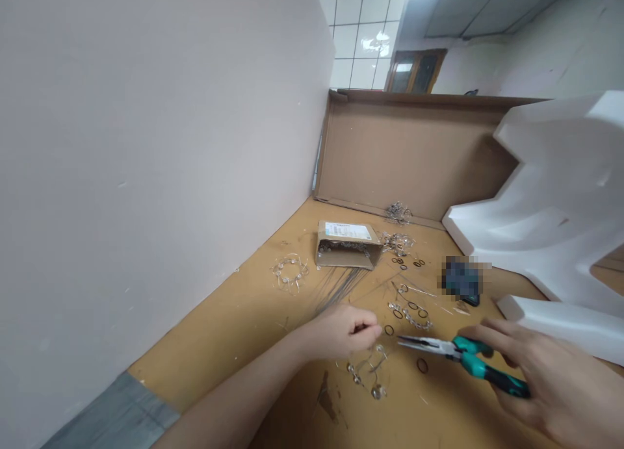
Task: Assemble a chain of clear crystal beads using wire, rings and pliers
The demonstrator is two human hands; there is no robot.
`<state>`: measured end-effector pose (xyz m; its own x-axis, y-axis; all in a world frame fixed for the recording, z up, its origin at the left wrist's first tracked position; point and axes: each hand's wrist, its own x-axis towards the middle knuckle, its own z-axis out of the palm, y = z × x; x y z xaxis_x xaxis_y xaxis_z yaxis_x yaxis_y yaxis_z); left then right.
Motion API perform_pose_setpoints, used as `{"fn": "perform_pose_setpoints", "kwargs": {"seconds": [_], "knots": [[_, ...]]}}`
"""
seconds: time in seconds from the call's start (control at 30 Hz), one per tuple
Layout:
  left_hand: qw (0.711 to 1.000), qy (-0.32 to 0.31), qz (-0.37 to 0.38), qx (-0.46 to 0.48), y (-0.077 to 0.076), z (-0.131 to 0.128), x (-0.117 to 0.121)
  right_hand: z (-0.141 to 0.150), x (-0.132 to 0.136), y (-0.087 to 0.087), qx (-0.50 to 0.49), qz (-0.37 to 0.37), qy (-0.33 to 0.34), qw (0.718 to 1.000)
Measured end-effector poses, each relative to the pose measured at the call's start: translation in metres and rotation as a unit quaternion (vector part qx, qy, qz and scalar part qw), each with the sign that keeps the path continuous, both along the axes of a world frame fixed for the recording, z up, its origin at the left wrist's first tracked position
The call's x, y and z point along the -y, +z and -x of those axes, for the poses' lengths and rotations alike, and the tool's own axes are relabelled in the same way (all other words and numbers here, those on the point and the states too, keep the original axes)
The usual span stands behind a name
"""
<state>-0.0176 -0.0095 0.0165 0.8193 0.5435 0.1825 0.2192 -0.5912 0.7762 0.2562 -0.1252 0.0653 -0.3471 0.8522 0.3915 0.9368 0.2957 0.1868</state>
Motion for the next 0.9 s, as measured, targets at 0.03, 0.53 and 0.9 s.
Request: {"fn": "perform_pose_setpoints", "kwargs": {"seconds": [0.03,0.53,0.9], "knots": [[1.000,0.007,0.020,0.007,-0.001,-0.001,0.000,0.003,-0.001,0.002,0.027,-0.001,0.015,1.000],[0.947,0.028,0.317,0.044,-0.007,-0.010,-0.003,0.032,0.003,0.006,0.217,-0.136,0.157,0.954],[0.951,0.025,0.307,0.027,-0.006,-0.008,-0.001,0.036,0.000,0.008,0.259,-0.159,0.186,0.934]]}}
